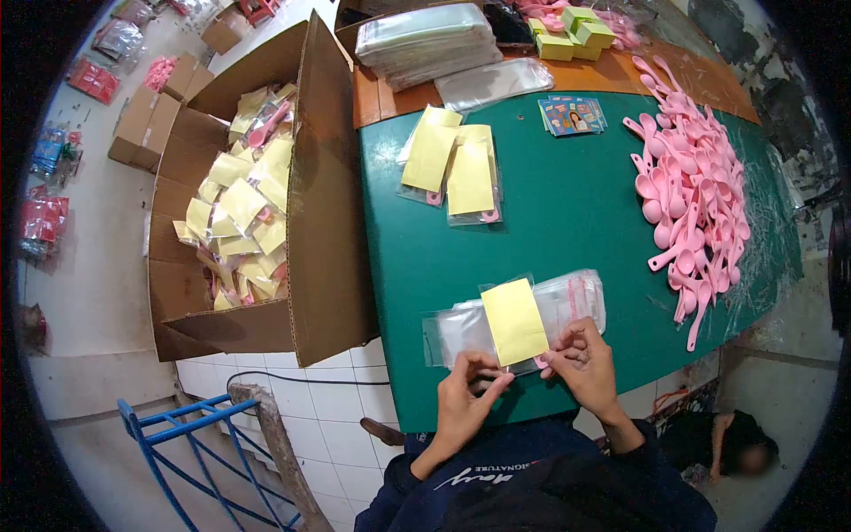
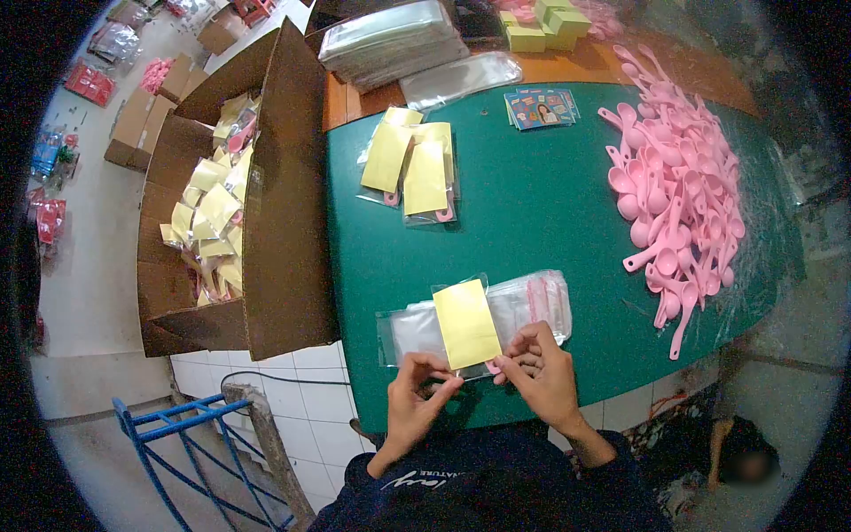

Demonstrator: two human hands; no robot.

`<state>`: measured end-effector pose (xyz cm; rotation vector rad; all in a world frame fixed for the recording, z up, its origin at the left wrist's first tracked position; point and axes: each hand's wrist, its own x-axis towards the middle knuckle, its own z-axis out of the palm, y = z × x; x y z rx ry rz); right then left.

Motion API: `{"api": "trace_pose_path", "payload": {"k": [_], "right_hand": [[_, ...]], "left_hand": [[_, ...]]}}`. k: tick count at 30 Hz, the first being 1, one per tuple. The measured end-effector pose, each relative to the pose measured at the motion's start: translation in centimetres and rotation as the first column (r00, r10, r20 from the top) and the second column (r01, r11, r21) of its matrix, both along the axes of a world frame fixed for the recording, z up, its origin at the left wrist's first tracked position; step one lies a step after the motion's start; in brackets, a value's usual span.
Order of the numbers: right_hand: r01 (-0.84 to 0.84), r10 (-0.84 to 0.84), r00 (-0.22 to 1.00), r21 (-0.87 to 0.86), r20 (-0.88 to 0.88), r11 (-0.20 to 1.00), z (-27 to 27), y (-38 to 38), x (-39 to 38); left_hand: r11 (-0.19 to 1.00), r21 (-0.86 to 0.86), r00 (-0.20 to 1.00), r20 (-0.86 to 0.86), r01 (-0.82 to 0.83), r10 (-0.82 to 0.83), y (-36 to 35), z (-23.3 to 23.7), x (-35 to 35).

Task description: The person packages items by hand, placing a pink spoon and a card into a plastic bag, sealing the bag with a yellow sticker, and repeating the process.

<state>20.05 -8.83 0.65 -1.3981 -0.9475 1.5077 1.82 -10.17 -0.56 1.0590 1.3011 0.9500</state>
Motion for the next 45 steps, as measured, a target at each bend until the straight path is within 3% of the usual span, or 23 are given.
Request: {"api": "trace_pose_path", "payload": {"k": [4, 10, 13, 16, 18, 20, 23, 24, 27, 30, 33, 36, 39, 43, 45], "right_hand": [[-0.02, 0.02, 1.0, 0.028, 0.023, 0.999, -0.4, -0.5, -0.2], [-0.118, 0.115, 0.985, 0.017, 0.128, 0.993, 1.0, 0.0, -0.2], [-0.151, 0.149, 0.972, -0.003, 0.182, 0.989, 1.7, 0.2, 0.2], [-0.338, -0.014, 0.708, 0.356, 0.706, 0.871, 2.0, 1.6, 3.3], [-0.286, -0.188, 0.561, 0.402, 0.806, 0.87, 2.6, 3.7, 6.4], [-0.344, -0.262, 0.229, 0.33, 0.938, 0.879, 2.2, 5.5, 9.8], [-0.456, -0.189, -0.042, 0.149, 0.981, 0.877, 1.1, 6.3, 13.8], [-0.473, -0.234, -0.095, 0.163, 0.968, 0.866, 0.7, 6.6, 14.0], [-0.503, -0.309, -0.142, 0.201, 0.94, 0.841, 0.0, 6.9, 14.4], [-0.488, -0.258, -0.078, 0.189, 0.963, 0.852, 0.2, 7.1, 14.3], [-0.482, -0.374, 0.055, 0.352, 0.926, 0.802, 2.0, 7.6, 13.5], [-0.132, -0.416, 0.542, 0.563, 0.73, 0.816, 4.3, 7.5, 11.7], [0.114, -0.309, 0.891, 0.495, 0.332, 0.861, 5.6, 7.5, 10.2], [-0.043, -0.172, 0.939, 0.6, 0.296, 0.799, 4.8, 8.0, 7.6], [-0.041, -0.212, 0.912, 0.594, 0.351, 0.804, 5.2, 8.0, 6.1]], "left_hand": [[0.998, -0.04, 0.991, 0.127, -0.04, 0.045, -0.8, -0.4, 0.2], [0.985, -0.027, 0.981, -0.089, 0.171, -0.173, -0.2, 0.7, -0.5], [0.978, -0.039, 0.976, -0.065, 0.205, -0.208, 0.5, 1.7, -0.8], [0.962, 0.005, 0.958, -0.1, 0.272, -0.27, 2.0, 2.5, -1.7], [0.948, 0.079, 0.948, -0.117, 0.307, -0.297, 4.7, 4.4, -2.4], [0.932, 0.202, 0.945, -0.195, 0.302, -0.264, 8.3, 5.2, -3.3], [0.868, 0.46, 0.957, -0.285, 0.189, -0.057, 14.4, 4.0, -3.7], [0.811, 0.548, 0.864, -0.491, 0.203, 0.116, 15.4, 4.2, -3.3], [0.721, 0.321, 0.734, -0.569, 0.614, -0.372, 14.5, 3.1, -1.9], [0.607, 0.328, 0.573, -0.776, 0.724, -0.264, 11.9, 1.7, 0.7], [0.634, 0.323, 0.609, -0.733, 0.702, -0.302, 12.1, 0.2, 1.2], [0.687, 0.322, 0.688, -0.633, 0.651, -0.355, 12.7, 0.8, 1.1], [0.697, 0.363, 0.731, -0.59, 0.619, -0.343, 12.9, 0.9, 1.0], [0.763, 0.317, 0.795, -0.459, 0.563, -0.396, 12.9, 1.3, 0.6], [0.778, 0.357, 0.842, -0.375, 0.518, -0.388, 13.0, 1.4, 0.5]]}}
